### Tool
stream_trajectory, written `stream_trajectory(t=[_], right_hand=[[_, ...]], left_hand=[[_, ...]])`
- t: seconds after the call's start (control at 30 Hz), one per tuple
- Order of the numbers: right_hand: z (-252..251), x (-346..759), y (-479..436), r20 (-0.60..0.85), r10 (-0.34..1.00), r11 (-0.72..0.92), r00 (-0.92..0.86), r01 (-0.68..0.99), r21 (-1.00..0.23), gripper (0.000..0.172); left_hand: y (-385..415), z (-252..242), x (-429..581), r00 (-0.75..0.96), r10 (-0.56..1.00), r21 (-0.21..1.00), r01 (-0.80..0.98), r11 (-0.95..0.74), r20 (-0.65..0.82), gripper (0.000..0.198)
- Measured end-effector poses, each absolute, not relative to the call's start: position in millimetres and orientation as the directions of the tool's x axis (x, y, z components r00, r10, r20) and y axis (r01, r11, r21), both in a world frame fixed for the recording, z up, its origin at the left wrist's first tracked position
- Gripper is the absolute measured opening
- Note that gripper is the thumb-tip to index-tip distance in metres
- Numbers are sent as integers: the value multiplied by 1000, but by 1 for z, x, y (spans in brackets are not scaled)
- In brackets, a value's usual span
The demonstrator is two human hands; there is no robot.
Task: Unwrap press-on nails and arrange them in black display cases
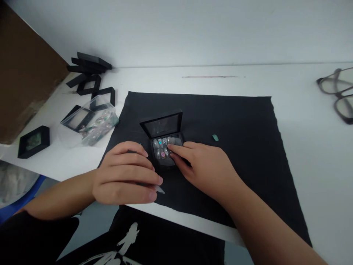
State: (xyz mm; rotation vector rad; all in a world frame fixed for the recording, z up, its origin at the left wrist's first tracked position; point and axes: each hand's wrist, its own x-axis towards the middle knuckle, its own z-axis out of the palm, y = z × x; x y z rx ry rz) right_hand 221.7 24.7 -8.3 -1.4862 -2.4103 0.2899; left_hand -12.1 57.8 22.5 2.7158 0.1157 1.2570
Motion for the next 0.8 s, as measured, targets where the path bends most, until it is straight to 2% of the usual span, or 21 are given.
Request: stream_trajectory(t=[0.47, 0.6, 0.8], right_hand=[[-12, 224, 24, 172, 895, 446, -411, 835, -323, 36], [-14, 225, 24, 165, 892, 452, -420, 832, -321, 40], [-14, 228, 21, 179, 891, 453, -416, 830, -325, 43]], left_hand=[[60, 17, -9, 622, 100, 111, 22, -994, 777, 10], [58, 15, -8, 582, 99, 102, 28, -994, 807, 5], [58, 12, -7, 537, 75, 61, 44, -997, 841, 9]])
